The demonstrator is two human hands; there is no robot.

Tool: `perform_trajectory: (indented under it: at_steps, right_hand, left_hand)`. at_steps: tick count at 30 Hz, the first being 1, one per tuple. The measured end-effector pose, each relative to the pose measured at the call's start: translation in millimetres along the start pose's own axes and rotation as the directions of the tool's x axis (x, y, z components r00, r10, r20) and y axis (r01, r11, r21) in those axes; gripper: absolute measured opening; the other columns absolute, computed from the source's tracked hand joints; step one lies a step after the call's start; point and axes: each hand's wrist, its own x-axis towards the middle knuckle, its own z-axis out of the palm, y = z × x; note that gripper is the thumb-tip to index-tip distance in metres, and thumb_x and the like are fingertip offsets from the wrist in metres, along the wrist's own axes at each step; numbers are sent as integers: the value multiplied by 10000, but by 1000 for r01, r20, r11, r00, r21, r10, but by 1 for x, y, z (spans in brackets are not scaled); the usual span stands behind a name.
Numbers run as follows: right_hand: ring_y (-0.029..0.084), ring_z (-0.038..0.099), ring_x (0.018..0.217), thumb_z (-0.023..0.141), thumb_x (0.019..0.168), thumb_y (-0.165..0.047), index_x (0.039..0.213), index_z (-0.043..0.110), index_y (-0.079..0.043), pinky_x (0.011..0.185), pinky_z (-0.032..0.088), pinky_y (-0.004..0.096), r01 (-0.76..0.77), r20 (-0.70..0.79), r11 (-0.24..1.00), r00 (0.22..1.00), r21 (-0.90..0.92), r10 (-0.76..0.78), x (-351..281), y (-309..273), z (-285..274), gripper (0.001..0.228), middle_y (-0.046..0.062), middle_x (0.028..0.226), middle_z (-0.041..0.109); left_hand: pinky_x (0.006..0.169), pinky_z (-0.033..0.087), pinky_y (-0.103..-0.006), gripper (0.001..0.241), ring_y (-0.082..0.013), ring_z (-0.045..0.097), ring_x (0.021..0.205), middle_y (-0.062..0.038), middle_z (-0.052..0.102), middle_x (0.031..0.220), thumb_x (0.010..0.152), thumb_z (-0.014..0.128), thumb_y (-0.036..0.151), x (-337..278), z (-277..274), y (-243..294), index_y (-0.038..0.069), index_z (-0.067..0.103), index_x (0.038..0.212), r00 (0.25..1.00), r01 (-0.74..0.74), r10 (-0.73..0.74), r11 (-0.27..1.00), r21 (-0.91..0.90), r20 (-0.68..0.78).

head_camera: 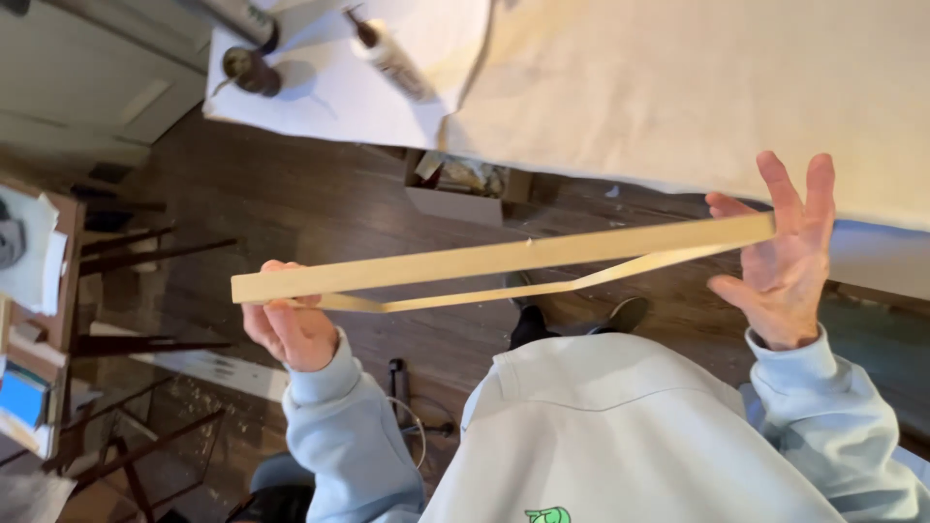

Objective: The person holds a wooden picture frame, checks its mitered corners, applies wood glue to a corner joint from a bottle, presses the frame pieces together to seat the joint, rubs glue off their hands, and sands the frame edge with a sanding block.

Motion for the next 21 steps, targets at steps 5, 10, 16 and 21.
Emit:
perform_trajectory:
  at_steps: [5, 10, 16, 21]
  right_hand:
    - [376, 302, 1793, 622, 857, 344, 1830, 208, -284, 1272, 507, 537, 29, -73, 999, 997, -43, -32, 32, 3, 85, 1229, 168, 1929, 240]
    - [174, 661, 1183, 664, 964, 115, 1875, 250, -290, 1103, 600, 307, -171, -207, 978, 959, 117, 193, 23, 33, 101, 1080, 129, 1817, 468]
    - [57, 708, 1098, 620, 1143, -91, 1608, 522, -233, 1079, 597, 183, -268, -137, 963, 955, -12, 264, 6, 57, 90, 497, -73, 1268, 725]
    - [127, 633, 1377, 539, 1243, -343, 1357, 586, -283, 1352, 551, 325, -56, 136, 976, 987, -213, 87, -14, 96, 49, 137, -65, 1369, 621]
  left_hand:
    - [633, 370, -177, 300, -56, 448, 751, 0, 645, 1058, 1167, 435, 191, 7, -64, -48, 124, 616, 1397, 996, -91, 86, 981, -171, -36]
    - [736, 533, -237, 288, -135, 620, 891, -105, 691, 1101, 1135, 515, 259, -14, -106, -98, 37, 638, 1271, 949, 59, -88, 993, -106, -301]
    - [1155, 464, -398, 534, -227, 572, 1276, -114, 597, 1396, 989, 485, 173, 24, -82, 4, 77, 487, 1514, 914, 85, 10, 973, 215, -405]
    - [1067, 599, -420, 499, -315, 696, 1154, -170, 695, 1263, 774, 843, -4, 67, -50, 91, -9, 674, 1243, 995, 45, -88, 776, 629, 36]
